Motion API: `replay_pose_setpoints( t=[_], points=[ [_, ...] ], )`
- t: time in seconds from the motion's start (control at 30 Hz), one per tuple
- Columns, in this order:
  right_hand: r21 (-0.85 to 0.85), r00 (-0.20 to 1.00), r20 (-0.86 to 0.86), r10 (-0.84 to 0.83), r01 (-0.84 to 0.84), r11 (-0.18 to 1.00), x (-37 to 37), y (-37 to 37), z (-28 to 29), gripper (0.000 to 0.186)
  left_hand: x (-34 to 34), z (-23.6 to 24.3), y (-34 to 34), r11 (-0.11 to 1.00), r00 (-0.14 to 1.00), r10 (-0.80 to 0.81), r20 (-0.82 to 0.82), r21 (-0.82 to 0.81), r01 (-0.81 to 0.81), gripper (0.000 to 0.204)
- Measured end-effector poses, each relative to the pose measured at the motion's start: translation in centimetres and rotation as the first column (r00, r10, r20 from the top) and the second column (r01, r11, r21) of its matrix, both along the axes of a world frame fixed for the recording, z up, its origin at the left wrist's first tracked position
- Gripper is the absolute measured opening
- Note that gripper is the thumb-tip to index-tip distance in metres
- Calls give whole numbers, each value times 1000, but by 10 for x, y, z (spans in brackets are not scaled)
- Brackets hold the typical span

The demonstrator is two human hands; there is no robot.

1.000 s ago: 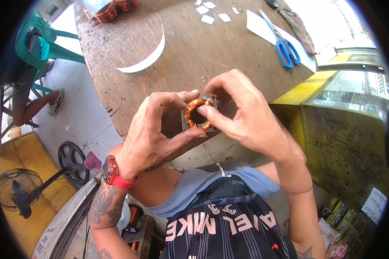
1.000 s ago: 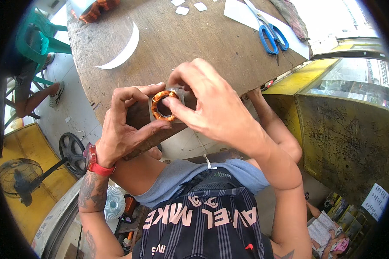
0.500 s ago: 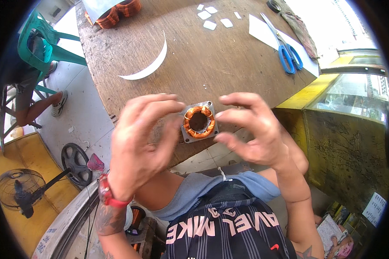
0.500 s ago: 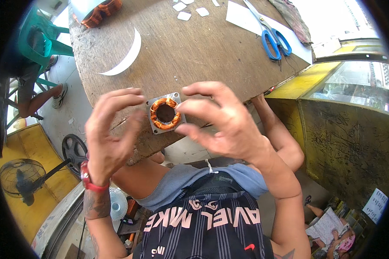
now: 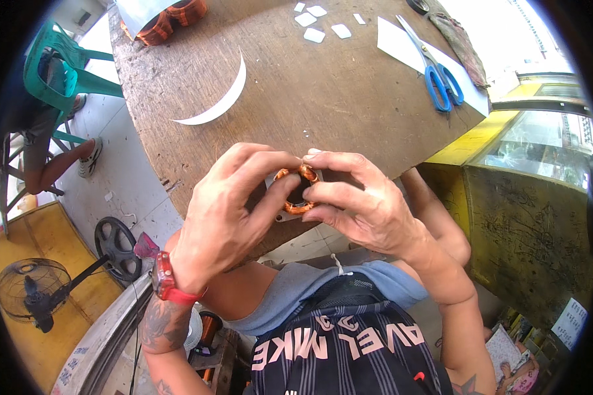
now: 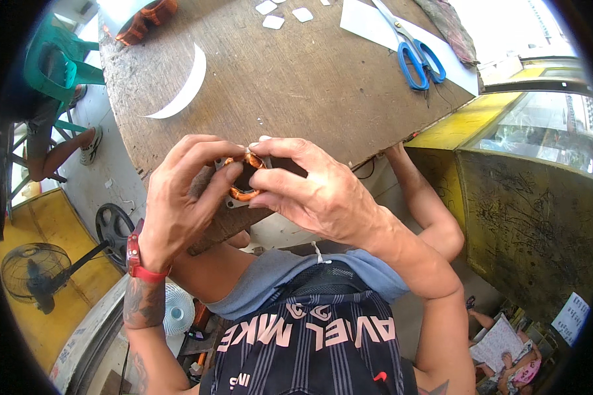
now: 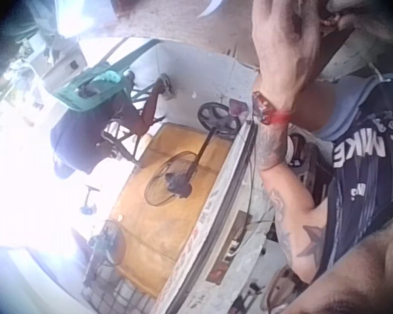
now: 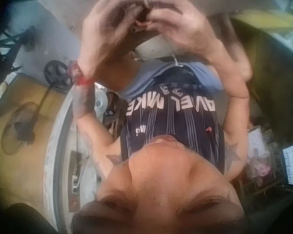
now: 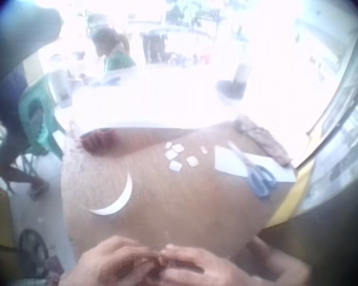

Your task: The person winds thin copper wire by hand around a small square stator core placed on a wooden workbench. They repeatedly loop the wire through the central opening and around the core's slots, then use scissors to cut the wire and inspect the wound assembly.

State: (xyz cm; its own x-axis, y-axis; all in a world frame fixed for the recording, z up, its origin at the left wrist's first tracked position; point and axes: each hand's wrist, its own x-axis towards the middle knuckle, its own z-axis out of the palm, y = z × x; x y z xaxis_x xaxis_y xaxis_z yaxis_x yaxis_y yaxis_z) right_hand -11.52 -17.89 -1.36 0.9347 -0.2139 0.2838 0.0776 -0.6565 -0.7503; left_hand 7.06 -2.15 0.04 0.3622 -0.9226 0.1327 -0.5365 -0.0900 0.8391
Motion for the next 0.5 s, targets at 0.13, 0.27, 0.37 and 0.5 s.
replay_pose_setpoints(
  t=[0.13,0.27,0.37,0.5],
  points=[
    [237,971,90,-220,194,952,0,1,12,37,-8,10,22,995,997,-11,-70,-95,5,46],
    [-123,981,-130,-147,132,984,15,-5,28,29,-20,-1,24,999,983,-50,176,12,49,53],
    [-169,984,-161,-71,44,985,26,-8,38,23,-17,-10,23,996,968,-59,245,-50,73,48],
    [-220,989,-123,-80,52,974,32,-6,35,17,-14,-19,22,992,973,-72,220,-82,91,40]
  ],
)
